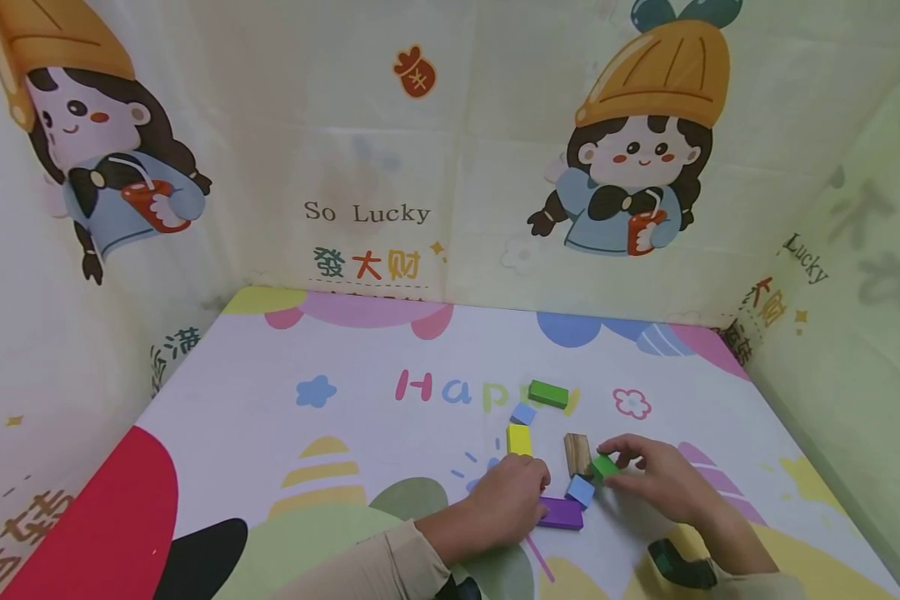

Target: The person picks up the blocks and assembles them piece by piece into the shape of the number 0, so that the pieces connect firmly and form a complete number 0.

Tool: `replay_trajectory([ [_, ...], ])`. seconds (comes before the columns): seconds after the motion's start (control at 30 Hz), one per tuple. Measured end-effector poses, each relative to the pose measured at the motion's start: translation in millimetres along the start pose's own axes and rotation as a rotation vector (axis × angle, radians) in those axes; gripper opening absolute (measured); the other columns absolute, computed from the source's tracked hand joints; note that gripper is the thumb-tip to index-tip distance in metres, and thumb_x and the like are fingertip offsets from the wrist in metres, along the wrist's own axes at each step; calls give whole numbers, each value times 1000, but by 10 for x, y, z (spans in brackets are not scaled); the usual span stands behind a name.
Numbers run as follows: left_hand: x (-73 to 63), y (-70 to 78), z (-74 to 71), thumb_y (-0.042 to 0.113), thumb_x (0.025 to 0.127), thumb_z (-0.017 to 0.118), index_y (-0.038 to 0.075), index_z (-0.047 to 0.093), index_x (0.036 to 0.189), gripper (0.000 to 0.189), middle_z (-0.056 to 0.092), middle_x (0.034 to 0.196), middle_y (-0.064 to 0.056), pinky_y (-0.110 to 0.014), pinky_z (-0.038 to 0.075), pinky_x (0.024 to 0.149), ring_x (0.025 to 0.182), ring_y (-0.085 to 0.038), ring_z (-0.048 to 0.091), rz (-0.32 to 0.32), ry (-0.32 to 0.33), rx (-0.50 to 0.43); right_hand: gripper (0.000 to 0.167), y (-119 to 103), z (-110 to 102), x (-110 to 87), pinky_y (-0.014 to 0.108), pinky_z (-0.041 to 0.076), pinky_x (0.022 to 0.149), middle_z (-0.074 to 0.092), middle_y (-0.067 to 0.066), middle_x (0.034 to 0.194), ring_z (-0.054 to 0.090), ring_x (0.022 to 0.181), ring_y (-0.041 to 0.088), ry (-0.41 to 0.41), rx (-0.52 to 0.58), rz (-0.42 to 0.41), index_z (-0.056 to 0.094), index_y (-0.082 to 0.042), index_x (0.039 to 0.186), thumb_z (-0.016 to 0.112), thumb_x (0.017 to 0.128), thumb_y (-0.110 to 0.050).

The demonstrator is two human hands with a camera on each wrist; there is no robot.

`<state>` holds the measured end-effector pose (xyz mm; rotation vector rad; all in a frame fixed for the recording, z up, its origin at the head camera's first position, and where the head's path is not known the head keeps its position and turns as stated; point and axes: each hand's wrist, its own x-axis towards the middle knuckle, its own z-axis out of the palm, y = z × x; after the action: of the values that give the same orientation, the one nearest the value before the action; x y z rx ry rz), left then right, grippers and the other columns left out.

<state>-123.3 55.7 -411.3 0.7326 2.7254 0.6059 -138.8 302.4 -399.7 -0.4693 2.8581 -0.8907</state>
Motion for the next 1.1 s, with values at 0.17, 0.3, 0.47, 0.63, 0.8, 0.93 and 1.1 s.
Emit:
replay_trajectory([
  [0.17,11,3,2,29,89,78,16,68,106,24,56,86,9,-21,47,78,86,-7,50,-12,-11,-6,36,1,-12,35,43,50,79,66,-7,95,58,86,16,-13,-5,25,70,-10,113,83,81,-22],
  [0.3,7,5,-10,28,89,78,16,68,106,24,56,87,9,-21,47,78,86,-7,49,-17,-18,-15,35,3,-11,55,43,50,80,66,-7,96,58,87,16,-11,0,15,71,-11,113,82,82,-22],
  [0.47,5,4,-9,28,89,78,16,68,106,23,56,86,9,-20,47,78,86,-7,49,-10,-14,-10,34,7,0,72,41,50,80,66,-8,96,59,88,15,7,8,-12,71,-11,112,82,82,-21],
  [0.63,5,2,-6,28,89,78,16,67,105,23,57,86,9,-20,47,78,86,-7,50,-3,-8,-4,34,17,0,89,44,50,81,69,-4,99,61,92,20,20,19,-7,70,-8,112,82,82,-20],
  [0.8,-4,2,-9,28,89,79,15,67,105,23,57,87,8,-21,47,79,87,-8,50,9,3,-1,34,31,-1,104,47,50,83,70,-1,102,63,97,25,34,24,-11,70,-6,113,82,83,-19],
  [0.93,-11,6,-12,28,89,79,15,67,104,23,57,87,7,-21,47,79,88,-9,50,14,8,0,34,37,-1,120,48,49,85,70,0,103,62,99,26,39,17,-12,70,-6,113,81,83,-18],
  [1.1,-19,10,-22,27,88,79,14,67,103,23,57,87,7,-21,47,80,88,-9,51,22,11,8,35,35,-3,143,52,49,88,71,3,106,63,102,29,47,5,-11,70,-5,114,81,84,-18],
])
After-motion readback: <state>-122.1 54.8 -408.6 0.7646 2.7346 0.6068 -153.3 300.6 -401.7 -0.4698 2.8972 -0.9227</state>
